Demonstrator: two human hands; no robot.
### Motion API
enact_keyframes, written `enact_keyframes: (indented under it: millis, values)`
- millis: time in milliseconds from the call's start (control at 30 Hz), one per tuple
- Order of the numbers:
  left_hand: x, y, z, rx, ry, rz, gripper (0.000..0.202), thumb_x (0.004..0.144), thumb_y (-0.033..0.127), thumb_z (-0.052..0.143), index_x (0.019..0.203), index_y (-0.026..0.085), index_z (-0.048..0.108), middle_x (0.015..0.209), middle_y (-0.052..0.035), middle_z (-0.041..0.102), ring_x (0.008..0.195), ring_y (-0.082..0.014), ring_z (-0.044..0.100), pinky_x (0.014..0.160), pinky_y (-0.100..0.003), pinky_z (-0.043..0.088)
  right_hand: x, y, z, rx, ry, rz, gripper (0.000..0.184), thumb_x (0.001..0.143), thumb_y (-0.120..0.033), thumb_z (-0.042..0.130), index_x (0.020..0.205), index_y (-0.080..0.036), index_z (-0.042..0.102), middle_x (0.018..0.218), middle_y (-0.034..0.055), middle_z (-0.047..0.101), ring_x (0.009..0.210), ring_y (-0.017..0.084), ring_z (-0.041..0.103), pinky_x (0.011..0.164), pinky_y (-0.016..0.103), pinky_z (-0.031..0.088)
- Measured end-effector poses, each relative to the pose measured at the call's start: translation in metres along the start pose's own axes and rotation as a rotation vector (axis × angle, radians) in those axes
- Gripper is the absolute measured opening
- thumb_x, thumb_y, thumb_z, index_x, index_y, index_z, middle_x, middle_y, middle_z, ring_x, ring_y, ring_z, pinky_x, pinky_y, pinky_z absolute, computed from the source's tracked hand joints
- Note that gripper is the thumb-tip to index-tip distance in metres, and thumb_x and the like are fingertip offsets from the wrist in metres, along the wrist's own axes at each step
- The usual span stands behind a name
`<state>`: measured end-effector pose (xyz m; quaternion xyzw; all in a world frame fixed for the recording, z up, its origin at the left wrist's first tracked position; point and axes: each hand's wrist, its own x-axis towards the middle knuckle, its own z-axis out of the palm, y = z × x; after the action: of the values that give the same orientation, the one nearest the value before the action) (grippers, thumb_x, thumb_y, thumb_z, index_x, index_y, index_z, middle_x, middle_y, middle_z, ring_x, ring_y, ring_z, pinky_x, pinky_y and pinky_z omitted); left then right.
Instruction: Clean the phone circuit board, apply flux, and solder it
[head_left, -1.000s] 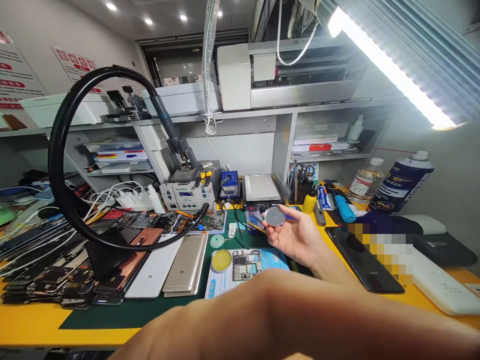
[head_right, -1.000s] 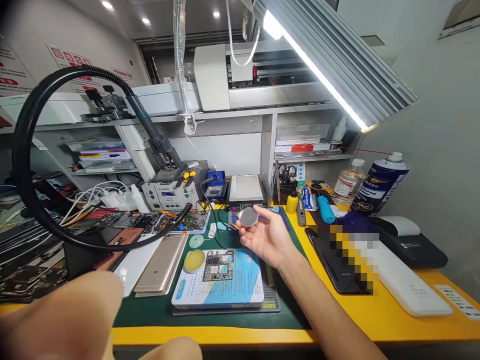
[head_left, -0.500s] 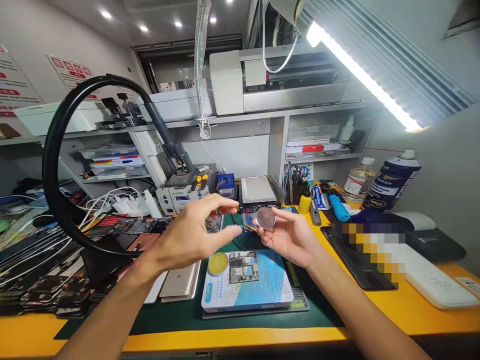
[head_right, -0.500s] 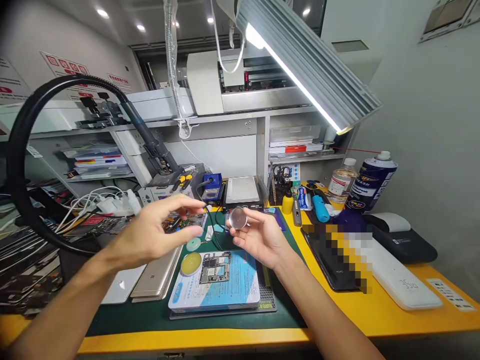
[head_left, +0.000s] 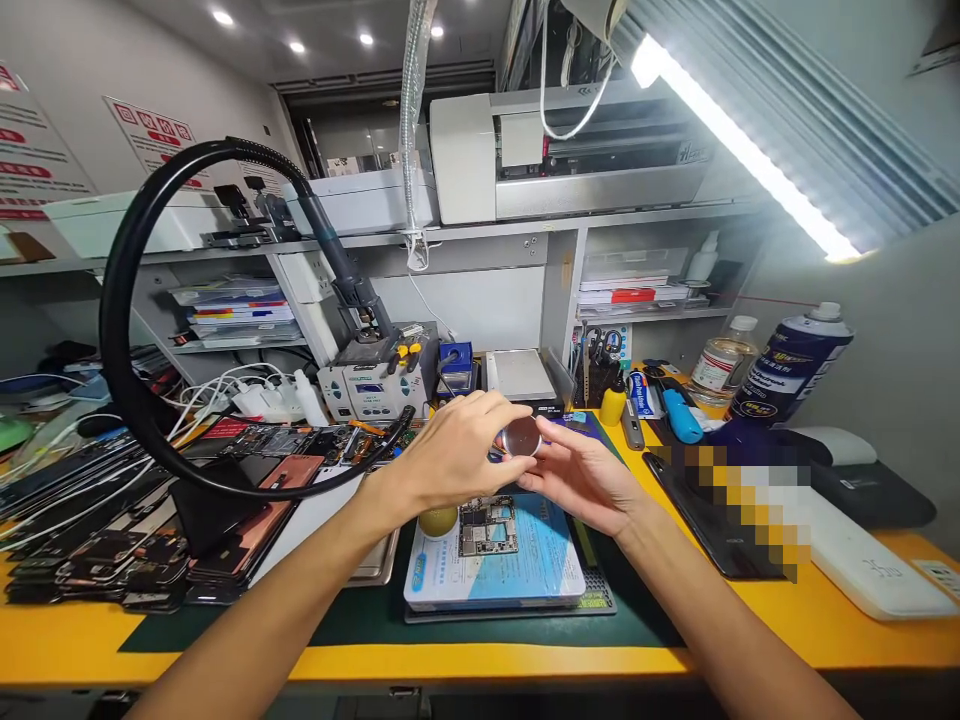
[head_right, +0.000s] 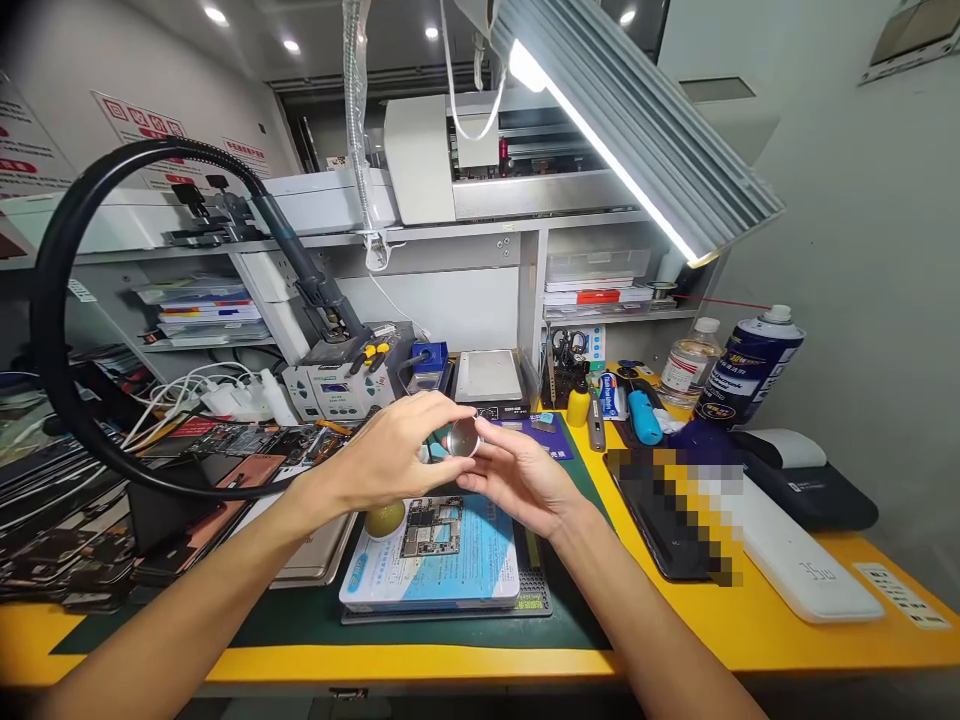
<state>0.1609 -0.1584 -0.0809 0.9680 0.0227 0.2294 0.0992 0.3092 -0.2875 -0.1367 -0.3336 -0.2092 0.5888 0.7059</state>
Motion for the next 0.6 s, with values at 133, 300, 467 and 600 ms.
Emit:
enact_keyframes:
  millis: [133,300,467,600]
  values:
    - [-0.016,-0.018,-0.03,0.043,-0.065,-0.139,0.043,0.094,0.043,0.067,0.132,0.022,0.065,0.112,-0.0051,0.072,0.099,-0.0213,0.068,0.091,-0.037,0.054,-0.003,-0.005,0.001,-0.053,0.113,-0.073,0.026,0.1,-0.034,0.065,0.11,-0.011,0.076,0.103,0.0132,0.078,0.086,0.022,0.075,0.07,0.03,0.062]
    - [-0.041,-0.064,-0.037,0.133,-0.363,-0.299,0.031,0.096,0.038,0.07,0.119,0.017,0.067,0.108,-0.0057,0.071,0.092,-0.0202,0.069,0.084,-0.041,0.059,-0.003,-0.012,-0.001,-0.075,0.266,-0.153,0.017,0.095,-0.027,0.066,0.098,-0.013,0.076,0.096,0.0101,0.077,0.08,0.017,0.072,0.064,0.025,0.058]
    - [-0.028,-0.095,0.009,0.172,-0.478,-0.375,0.036,0.099,0.038,0.067,0.13,0.018,0.063,0.128,-0.01,0.067,0.108,-0.0243,0.069,0.092,-0.046,0.06,0.002,-0.014,-0.007,-0.206,0.357,-0.21,0.016,0.096,-0.025,0.064,0.101,-0.013,0.073,0.097,0.0087,0.073,0.081,0.016,0.071,0.066,0.025,0.057]
    - [-0.006,-0.104,0.035,0.183,-0.515,-0.39,0.035,0.099,0.038,0.067,0.128,0.018,0.065,0.129,-0.0099,0.067,0.11,-0.0248,0.069,0.094,-0.047,0.06,0.01,-0.018,-0.02,-0.458,0.515,-0.316,0.017,0.102,-0.029,0.062,0.109,-0.014,0.068,0.105,0.0064,0.071,0.086,0.017,0.07,0.07,0.029,0.058]
